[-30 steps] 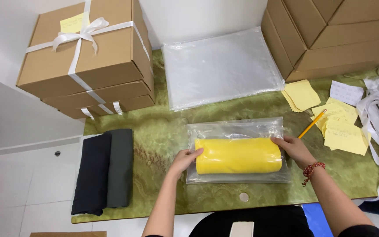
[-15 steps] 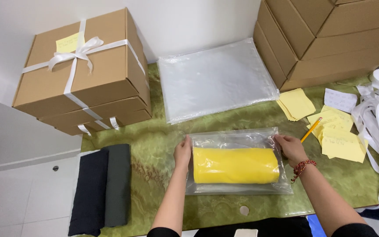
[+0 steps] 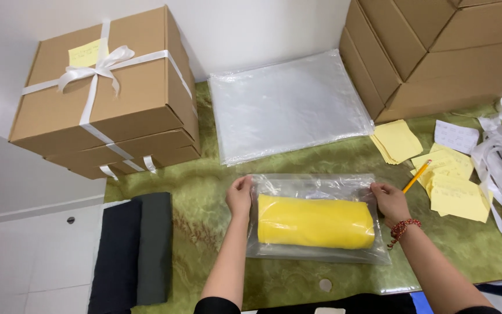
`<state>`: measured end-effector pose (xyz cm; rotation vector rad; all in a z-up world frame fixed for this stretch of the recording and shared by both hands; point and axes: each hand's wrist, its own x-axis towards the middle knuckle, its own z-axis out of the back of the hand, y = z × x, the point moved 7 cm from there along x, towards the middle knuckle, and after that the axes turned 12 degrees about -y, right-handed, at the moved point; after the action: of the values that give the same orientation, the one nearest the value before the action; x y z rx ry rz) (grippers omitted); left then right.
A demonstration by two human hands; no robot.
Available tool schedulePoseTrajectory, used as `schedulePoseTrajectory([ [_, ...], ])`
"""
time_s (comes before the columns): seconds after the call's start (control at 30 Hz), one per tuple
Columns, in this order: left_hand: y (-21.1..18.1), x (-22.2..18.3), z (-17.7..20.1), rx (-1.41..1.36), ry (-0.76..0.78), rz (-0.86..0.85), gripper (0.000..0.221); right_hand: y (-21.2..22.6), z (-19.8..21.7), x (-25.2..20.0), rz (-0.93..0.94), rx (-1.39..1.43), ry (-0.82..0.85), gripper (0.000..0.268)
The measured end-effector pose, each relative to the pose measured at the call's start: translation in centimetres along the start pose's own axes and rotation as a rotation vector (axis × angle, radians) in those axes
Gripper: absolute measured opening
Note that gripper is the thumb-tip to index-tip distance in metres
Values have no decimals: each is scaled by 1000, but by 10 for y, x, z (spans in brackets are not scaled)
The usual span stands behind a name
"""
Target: Writing notes, bagging fabric rolls, and packing them into cardboard boxes
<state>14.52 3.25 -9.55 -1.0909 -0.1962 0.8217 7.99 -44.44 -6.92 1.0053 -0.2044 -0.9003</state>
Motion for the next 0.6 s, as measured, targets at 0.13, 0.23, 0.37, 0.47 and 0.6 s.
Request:
schedulePoseTrajectory([
  [0.13,5,-32,18,117,139,68,50,-8,-5,3,7,-17,-18,23],
  [0.23,10,-58,27,133,195,118,50,-18,-8,9,24,-96,-57,23],
  [0.37,23,-57,25,-30,130,109,27,-3,0,-8,58,-121,-89,27],
  [0.47,6,-65,28,-102,171,153,28,7,3,-15,-55,43,-46,29],
  [0.6,-41,-99,48,-159,313,234,55,15,3,-33,-122,67,85,47],
])
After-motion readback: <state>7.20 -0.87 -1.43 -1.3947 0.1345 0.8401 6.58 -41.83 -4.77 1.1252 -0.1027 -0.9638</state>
